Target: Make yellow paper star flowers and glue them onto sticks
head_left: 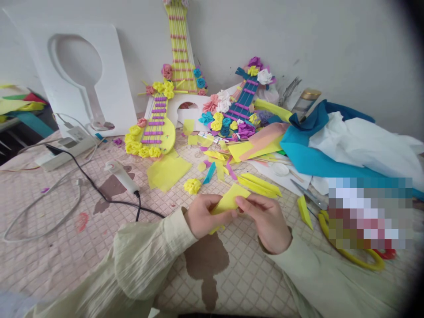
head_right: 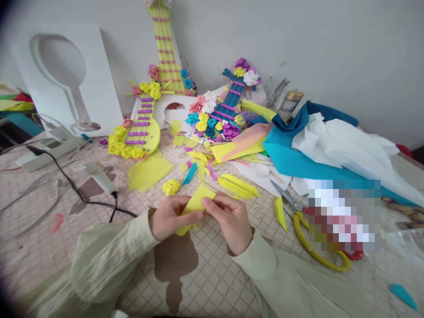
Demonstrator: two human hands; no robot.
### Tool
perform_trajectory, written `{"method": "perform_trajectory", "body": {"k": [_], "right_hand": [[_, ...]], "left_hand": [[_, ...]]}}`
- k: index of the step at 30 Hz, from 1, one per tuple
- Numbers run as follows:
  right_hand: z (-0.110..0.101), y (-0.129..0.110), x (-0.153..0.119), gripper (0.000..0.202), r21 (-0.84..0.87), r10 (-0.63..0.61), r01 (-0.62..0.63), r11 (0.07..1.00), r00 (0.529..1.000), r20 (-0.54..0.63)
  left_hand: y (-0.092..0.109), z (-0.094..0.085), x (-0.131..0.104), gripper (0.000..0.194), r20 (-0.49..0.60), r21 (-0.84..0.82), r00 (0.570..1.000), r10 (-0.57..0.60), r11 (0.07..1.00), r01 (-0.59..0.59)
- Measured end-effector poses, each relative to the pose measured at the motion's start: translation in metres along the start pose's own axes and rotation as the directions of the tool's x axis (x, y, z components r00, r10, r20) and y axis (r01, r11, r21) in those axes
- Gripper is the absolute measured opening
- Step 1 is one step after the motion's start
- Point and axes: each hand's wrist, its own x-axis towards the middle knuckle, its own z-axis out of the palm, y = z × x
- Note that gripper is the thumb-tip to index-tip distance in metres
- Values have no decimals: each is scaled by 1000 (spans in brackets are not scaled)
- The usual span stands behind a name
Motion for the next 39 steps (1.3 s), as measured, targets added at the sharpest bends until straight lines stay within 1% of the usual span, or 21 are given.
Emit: {"method": "perform_trajectory", "body": {"k": [2, 4, 7, 12, 16, 22, 25, 28, 30, 31, 32, 33, 34, 35, 36, 37, 39], "right_hand": [[3, 1, -2, 16, 25, 8, -8, 1000, 1000, 19], [5, 0, -4, 16, 45, 24, -26, 999, 999, 36], [5, 0, -5, 17, 86, 34, -35, 996, 999, 20], [0, -3, -1, 19, 148, 22, -5, 989, 994, -108], [-7, -7, 6, 18, 175, -13, 54, 983, 973, -229], [-14, -16, 13, 18, 296, 14, 91, 951, 942, -335], [-17, -19, 15, 20, 336, 28, 99, 937, 935, -354], [-22, -23, 19, 18, 370, 35, 115, 922, 926, -375], [-28, -26, 23, 17, 400, 42, 133, 907, 916, -400], [-31, -28, 25, 17, 412, 45, 141, 900, 911, -410], [-34, -30, 27, 17, 418, 45, 150, 896, 906, -420], [-36, -32, 29, 18, 420, 42, 159, 893, 901, -431], [-39, -34, 30, 19, 418, 39, 166, 893, 897, -440], [-41, -35, 31, 20, 412, 35, 171, 895, 895, -445], [-42, -36, 32, 20, 403, 27, 176, 898, 892, -450], [-43, -36, 33, 20, 390, 17, 181, 903, 892, -453], [-45, -35, 35, 20, 360, -5, 185, 914, 895, -446]], "left_hand": [[3, 0, -2, 31, -11, 48, 1000, -4, 999, 4], [8, 1, -4, 30, -1, 57, 1000, -14, 998, 14], [13, 0, -7, 29, 13, 61, 1000, -28, 998, 27], [14, -2, -8, 26, 50, 49, 997, -61, 997, 58], [12, -4, -7, 25, 59, 34, 996, -72, 997, 70], [11, -4, -6, 22, 50, -99, 989, -141, 984, 146], [11, -1, -6, 20, 37, -118, 988, -152, 981, 155], [12, -3, -6, 18, 22, -79, 993, -112, 990, 114], [13, -10, -6, 19, -21, -10, 1000, -19, 1000, 19], [14, -15, -6, 20, -67, 55, 996, 57, 997, -54], [16, -21, -6, 20, -116, 150, 982, 152, 979, -134], [16, -27, -5, 19, -148, 273, 955, 257, 939, -211], [17, -33, -5, 18, -156, 408, 922, 355, 873, -268], [17, -38, -4, 17, -117, 530, 896, 428, 790, -308], [16, -42, -3, 18, -52, 633, 882, 469, 698, -334], [15, -45, -3, 18, 18, 716, 882, 471, 609, -340], [12, -47, -2, 22, 128, 824, 900, 416, 460, -330]]}}
